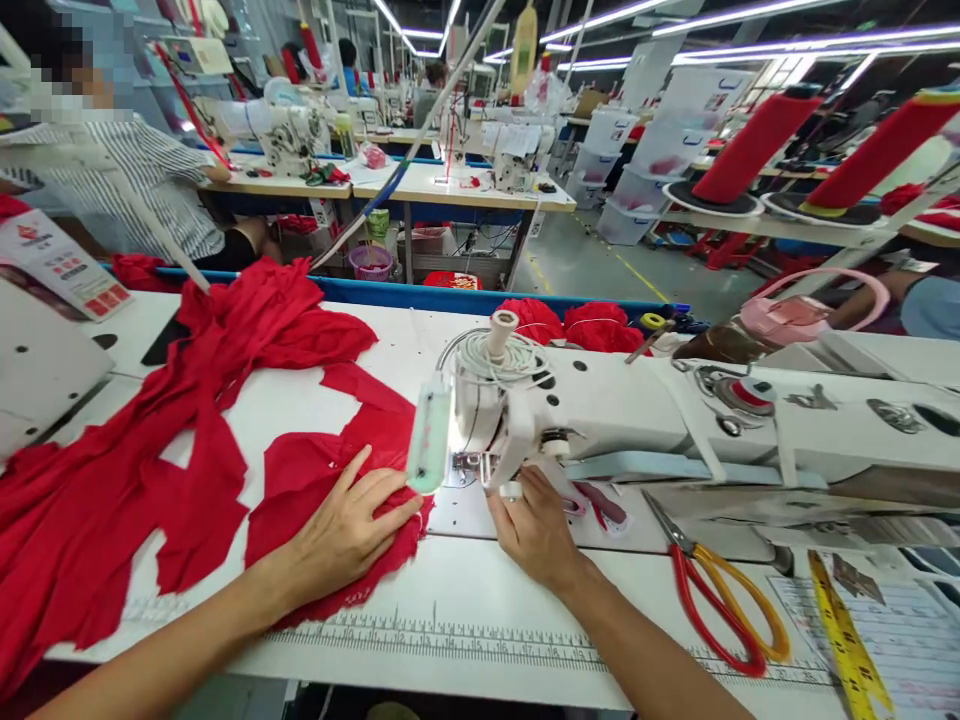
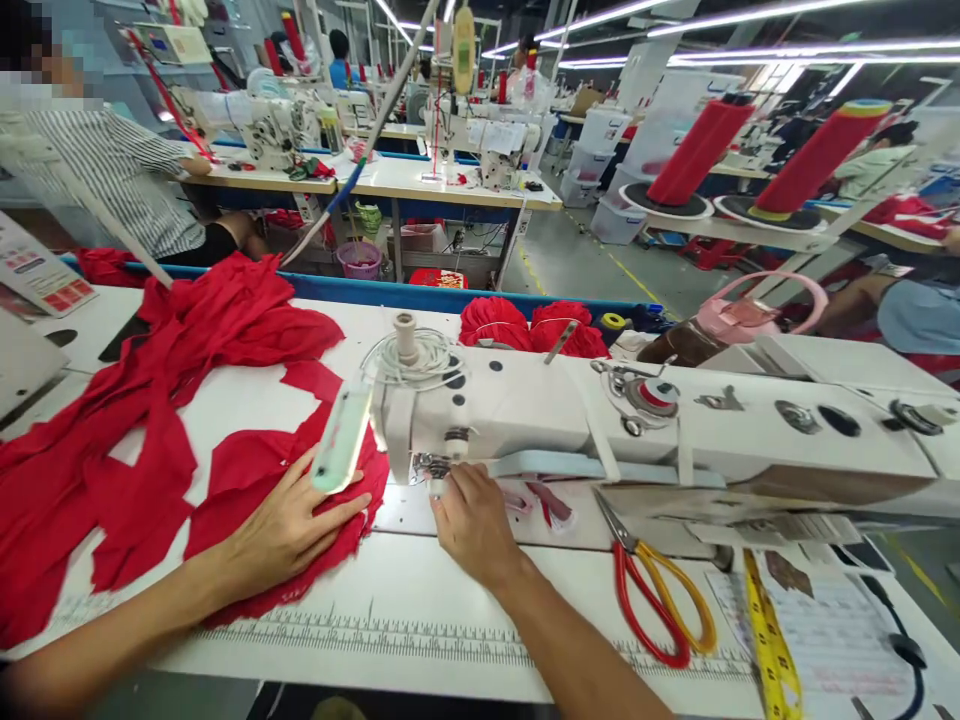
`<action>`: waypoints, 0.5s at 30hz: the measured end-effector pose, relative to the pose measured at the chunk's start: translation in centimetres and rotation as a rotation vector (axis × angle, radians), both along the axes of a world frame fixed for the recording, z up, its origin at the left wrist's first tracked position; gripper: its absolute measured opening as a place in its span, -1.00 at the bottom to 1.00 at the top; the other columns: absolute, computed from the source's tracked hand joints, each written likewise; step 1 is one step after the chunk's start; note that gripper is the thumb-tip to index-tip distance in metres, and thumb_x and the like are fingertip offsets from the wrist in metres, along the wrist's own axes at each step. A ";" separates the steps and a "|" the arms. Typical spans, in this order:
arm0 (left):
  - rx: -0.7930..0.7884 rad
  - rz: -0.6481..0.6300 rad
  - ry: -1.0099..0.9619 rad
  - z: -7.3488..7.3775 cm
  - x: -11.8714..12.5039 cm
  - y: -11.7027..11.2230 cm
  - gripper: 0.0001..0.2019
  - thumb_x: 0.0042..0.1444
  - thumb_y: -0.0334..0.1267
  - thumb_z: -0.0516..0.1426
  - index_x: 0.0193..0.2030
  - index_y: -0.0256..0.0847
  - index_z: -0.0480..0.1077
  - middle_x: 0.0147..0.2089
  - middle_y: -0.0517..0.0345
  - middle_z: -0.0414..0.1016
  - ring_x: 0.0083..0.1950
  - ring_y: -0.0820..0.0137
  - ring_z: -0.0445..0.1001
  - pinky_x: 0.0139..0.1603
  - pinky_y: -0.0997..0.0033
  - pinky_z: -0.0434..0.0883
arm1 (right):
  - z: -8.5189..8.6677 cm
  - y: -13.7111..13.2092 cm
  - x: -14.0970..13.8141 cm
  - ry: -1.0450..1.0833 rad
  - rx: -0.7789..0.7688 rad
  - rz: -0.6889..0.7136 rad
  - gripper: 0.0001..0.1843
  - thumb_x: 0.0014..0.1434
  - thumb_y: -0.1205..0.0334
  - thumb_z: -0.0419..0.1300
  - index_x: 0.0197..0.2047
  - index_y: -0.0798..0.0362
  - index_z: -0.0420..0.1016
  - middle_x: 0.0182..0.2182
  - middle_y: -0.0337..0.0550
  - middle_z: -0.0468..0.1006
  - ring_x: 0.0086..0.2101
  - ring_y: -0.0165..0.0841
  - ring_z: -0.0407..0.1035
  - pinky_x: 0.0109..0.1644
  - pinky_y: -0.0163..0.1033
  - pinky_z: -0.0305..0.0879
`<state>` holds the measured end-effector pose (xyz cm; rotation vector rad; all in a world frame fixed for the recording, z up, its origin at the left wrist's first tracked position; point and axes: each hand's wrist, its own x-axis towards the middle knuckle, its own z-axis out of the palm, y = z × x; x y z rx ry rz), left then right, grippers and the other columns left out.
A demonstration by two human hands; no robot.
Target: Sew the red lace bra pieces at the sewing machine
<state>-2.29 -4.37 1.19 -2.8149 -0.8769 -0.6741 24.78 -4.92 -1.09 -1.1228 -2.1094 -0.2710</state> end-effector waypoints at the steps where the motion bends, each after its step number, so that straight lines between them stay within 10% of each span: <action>1: 0.001 0.007 -0.005 0.1 -0.4 -0.6 -0.68 0.31 -0.49 0.00 0.07 -0.22 0.49 0.01 -0.09 0.50 0.04 0.21 0.45 0.32 -0.22 0.26 | 0.0 -0.2 0.0 -0.007 -0.004 0.017 -0.75 0.33 0.43 0.06 -0.37 0.05 0.44 -0.47 -0.12 0.46 -0.40 -0.27 0.33 -0.28 -0.17 0.26; 6: -0.081 0.086 0.072 0.4 -1.2 -2.3 -0.64 0.32 -0.48 -0.02 0.19 -0.25 0.38 -0.06 -0.08 0.48 -0.08 0.21 0.45 -0.01 0.12 0.44 | 0.6 -1.3 -1.4 -0.064 -0.025 0.106 -0.72 0.37 0.47 0.00 -0.04 0.14 0.52 -0.37 -0.08 0.57 -0.36 -0.29 0.41 -0.24 -0.18 0.31; 11: -0.225 0.210 0.319 2.2 -0.8 -3.2 -0.68 0.28 -0.56 -0.16 -0.25 -0.25 0.37 -0.34 0.02 0.43 -0.35 0.22 0.42 -0.28 0.24 0.36 | 2.7 -1.3 -5.2 -0.189 -0.107 0.307 -0.51 0.30 0.56 -0.06 0.23 0.15 0.35 0.03 0.03 0.57 0.08 -0.26 0.38 0.10 -0.16 0.34; 15: -0.325 0.126 0.349 5.5 -2.3 -5.4 -0.72 0.13 -0.59 -0.10 -0.29 -0.16 0.32 -0.42 0.17 0.41 -0.51 0.31 0.36 -0.44 0.36 0.24 | 5.5 -2.4 -7.5 -0.310 -0.292 0.480 -0.74 0.14 0.46 0.14 -0.10 0.13 0.50 -0.23 -0.05 0.60 -0.11 -0.24 0.46 0.13 -0.10 0.33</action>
